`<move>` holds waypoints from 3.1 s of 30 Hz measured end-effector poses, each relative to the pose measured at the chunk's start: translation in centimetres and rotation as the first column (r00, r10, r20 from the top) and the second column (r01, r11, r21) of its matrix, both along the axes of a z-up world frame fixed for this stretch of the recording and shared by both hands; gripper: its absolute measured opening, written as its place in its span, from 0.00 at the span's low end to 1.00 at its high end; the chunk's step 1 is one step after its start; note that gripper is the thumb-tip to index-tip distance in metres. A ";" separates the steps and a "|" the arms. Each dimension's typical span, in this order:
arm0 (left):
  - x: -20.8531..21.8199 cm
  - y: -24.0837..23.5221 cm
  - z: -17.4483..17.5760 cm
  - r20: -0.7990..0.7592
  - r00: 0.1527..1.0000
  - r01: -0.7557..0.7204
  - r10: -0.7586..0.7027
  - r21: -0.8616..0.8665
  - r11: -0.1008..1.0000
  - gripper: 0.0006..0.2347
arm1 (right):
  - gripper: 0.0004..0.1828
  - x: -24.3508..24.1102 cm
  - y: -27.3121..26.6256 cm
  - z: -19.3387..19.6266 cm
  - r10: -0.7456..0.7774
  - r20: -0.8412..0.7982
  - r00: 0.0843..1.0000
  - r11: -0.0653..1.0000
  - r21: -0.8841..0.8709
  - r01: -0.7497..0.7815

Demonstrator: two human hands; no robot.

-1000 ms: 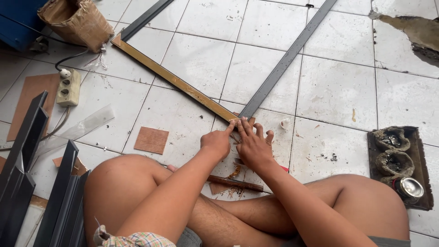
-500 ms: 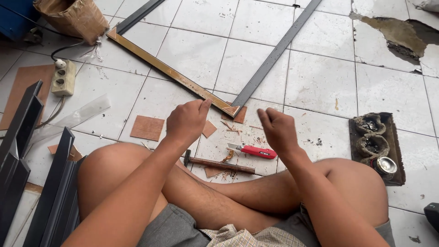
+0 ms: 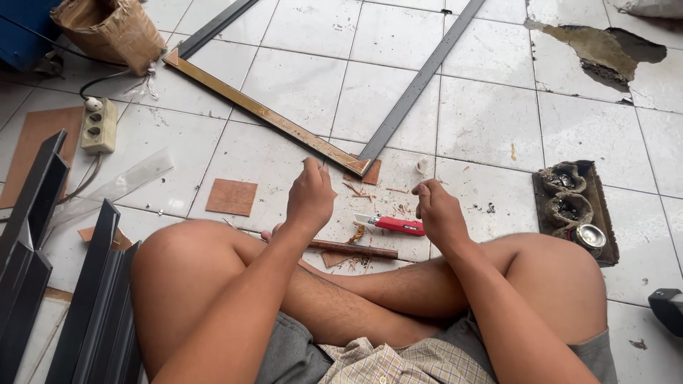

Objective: Reinforcing the corners of a picture frame by gluing and hammering small wooden blocks into the joints.

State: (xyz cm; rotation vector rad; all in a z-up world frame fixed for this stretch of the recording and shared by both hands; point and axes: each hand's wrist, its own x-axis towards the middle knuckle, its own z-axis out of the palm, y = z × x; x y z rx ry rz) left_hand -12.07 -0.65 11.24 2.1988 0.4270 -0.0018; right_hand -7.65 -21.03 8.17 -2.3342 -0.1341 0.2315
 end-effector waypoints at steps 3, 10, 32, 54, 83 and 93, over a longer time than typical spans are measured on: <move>0.8 0.4 -1.1 -0.013 1.000 -0.017 0.017 -0.006 1.000 0.11 | 0.14 -0.1 0.7 1.0 -0.015 -0.073 0.997 0.999 0.031 0.017; 3.2 -0.5 -3.2 -0.018 0.993 -0.113 0.114 0.022 0.993 0.21 | 0.15 1.5 2.0 0.4 0.007 -0.123 0.992 1.000 0.024 -0.005; 16.3 -2.5 -14.4 0.048 0.975 0.143 -0.218 0.616 0.775 0.18 | 0.22 8.6 4.5 -6.2 -0.025 -0.395 0.918 0.955 0.261 0.139; 4.2 -1.4 0.9 0.122 0.944 0.260 -0.308 0.304 0.917 0.17 | 0.12 10.0 3.7 1.3 0.126 -0.489 0.863 0.154 0.869 0.470; 5.2 5.6 0.4 -0.053 0.532 -0.205 0.845 -0.977 0.067 0.17 | 0.14 22.1 -2.6 1.4 -0.285 -0.456 0.843 0.075 0.866 0.494; 9.9 7.8 -0.2 -0.037 0.617 -0.106 0.786 -0.994 0.036 0.16 | 0.08 19.6 -4.2 3.3 -0.327 -0.354 0.876 0.005 0.927 0.376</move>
